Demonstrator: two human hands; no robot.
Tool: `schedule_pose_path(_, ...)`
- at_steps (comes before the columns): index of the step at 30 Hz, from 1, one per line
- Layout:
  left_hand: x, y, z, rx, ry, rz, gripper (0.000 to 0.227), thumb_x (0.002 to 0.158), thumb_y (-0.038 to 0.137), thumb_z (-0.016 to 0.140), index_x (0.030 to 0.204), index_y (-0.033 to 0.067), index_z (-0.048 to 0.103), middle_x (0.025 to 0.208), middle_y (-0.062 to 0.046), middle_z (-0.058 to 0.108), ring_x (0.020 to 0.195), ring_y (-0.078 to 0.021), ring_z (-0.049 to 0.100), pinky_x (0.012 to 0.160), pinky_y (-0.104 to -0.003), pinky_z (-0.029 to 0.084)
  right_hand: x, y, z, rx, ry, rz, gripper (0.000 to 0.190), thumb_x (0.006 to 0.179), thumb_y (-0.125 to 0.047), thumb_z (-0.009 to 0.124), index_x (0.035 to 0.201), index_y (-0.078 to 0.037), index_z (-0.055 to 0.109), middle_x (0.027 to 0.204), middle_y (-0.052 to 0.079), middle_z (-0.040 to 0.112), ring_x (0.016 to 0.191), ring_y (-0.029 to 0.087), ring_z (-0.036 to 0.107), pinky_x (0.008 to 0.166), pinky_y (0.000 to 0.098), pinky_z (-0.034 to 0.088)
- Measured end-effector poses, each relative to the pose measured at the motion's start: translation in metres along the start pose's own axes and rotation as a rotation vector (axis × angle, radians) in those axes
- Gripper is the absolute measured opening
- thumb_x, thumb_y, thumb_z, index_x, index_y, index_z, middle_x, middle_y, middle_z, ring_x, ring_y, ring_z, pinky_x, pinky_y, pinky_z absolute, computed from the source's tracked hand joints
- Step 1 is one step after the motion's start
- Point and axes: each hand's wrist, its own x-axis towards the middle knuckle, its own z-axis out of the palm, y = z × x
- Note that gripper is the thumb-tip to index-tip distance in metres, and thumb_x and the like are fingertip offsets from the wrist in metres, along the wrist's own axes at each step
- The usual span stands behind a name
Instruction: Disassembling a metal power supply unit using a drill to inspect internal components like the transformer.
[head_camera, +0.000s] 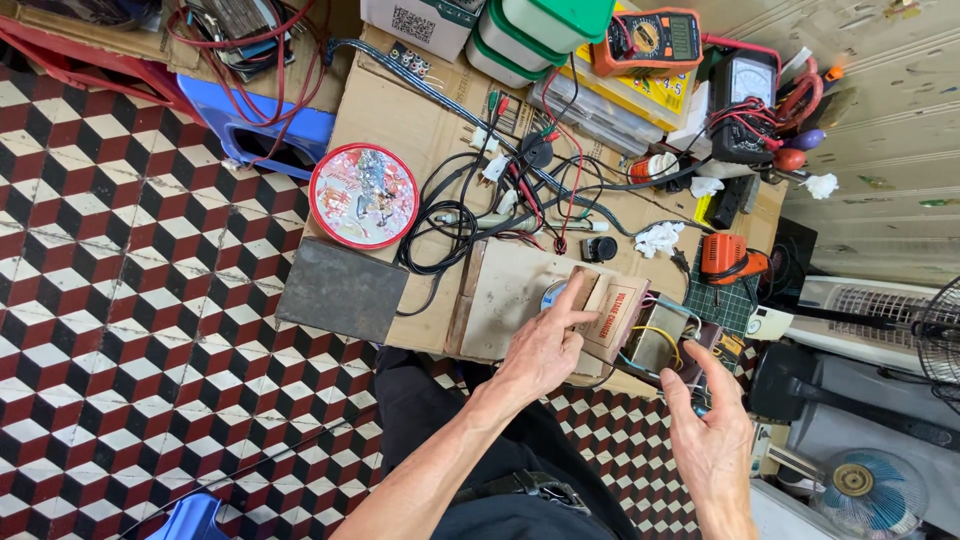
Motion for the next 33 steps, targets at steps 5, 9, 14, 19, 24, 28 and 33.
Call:
schedule_pose_path(5,-0.003,0.001,0.0,-0.05,0.005,-0.002,0.081,0.091,0.015,0.051,0.164,0.0169,0.016,0.139,-0.001,0.066,0.13,-0.0241,0.058,0.109,-0.033,0.044,-0.001,0.001,0.0,-0.035,-0.001,-0.051,0.046,0.094,-0.026,0.069,0.136,-0.009,0.064,0.132,0.014,0.065,0.108,0.021,0.065,0.076,0.0337,0.054)
schedule_pose_path(9,-0.011,0.011,-0.001,-0.004,-0.001,0.024,0.088,0.09,0.033,0.066,0.162,0.0139,0.019,0.142,-0.005,0.064,0.138,-0.0298,0.05,0.113,-0.04,0.038,-0.002,-0.003,-0.001,-0.02,0.003,-0.022,0.048,0.092,-0.027,0.069,0.136,-0.01,0.063,0.131,0.013,0.064,0.105,0.021,0.066,0.073,0.0347,0.053)
schedule_pose_path(14,-0.014,0.009,0.01,0.069,0.02,0.054,0.099,0.08,0.045,0.074,0.161,0.0137,0.026,0.144,-0.01,0.06,0.139,-0.0303,0.051,0.116,-0.042,0.038,0.004,0.0,-0.007,0.106,0.006,-0.049,0.045,0.093,-0.025,0.068,0.136,-0.01,0.062,0.131,0.014,0.063,0.107,0.02,0.066,0.074,0.0317,0.057)
schedule_pose_path(19,-0.018,0.024,0.01,0.056,0.016,-0.006,0.093,0.083,0.04,0.071,0.161,0.0169,0.025,0.148,-0.01,0.058,0.142,-0.0307,0.047,0.117,-0.044,0.034,0.015,0.017,-0.016,0.134,0.055,-0.153,0.044,0.094,-0.021,0.068,0.136,-0.008,0.062,0.131,0.015,0.063,0.11,0.02,0.064,0.072,0.0318,0.056)
schedule_pose_path(24,-0.021,0.033,0.016,0.027,0.054,-0.058,0.091,0.084,0.037,0.07,0.161,0.0191,0.025,0.15,-0.009,0.057,0.146,-0.0302,0.042,0.119,-0.045,0.03,0.035,0.018,-0.031,0.217,-0.014,-0.052,0.045,0.094,-0.025,0.066,0.137,-0.012,0.063,0.126,0.011,0.068,0.09,0.023,0.067,0.064,0.0331,0.052)
schedule_pose_path(28,-0.027,0.035,0.025,-0.015,0.102,-0.057,0.086,0.085,0.037,0.068,0.16,0.0169,0.03,0.15,-0.011,0.056,0.146,-0.028,0.046,0.118,-0.043,0.034,0.064,0.045,-0.032,0.256,-0.041,-0.189,0.043,0.094,-0.025,0.067,0.133,-0.009,0.065,0.135,0.011,0.066,0.107,0.022,0.066,0.082,0.0325,0.052)
schedule_pose_path(33,-0.032,0.034,0.044,-0.013,0.19,-0.066,0.081,0.088,0.035,0.066,0.159,0.0128,0.033,0.153,-0.01,0.056,0.145,-0.025,0.048,0.119,-0.04,0.032,0.096,0.063,-0.036,0.303,-0.126,-0.325,0.035,0.095,-0.024,0.067,0.126,-0.008,0.069,0.134,0.014,0.066,0.121,0.023,0.064,0.091,0.0335,0.052)
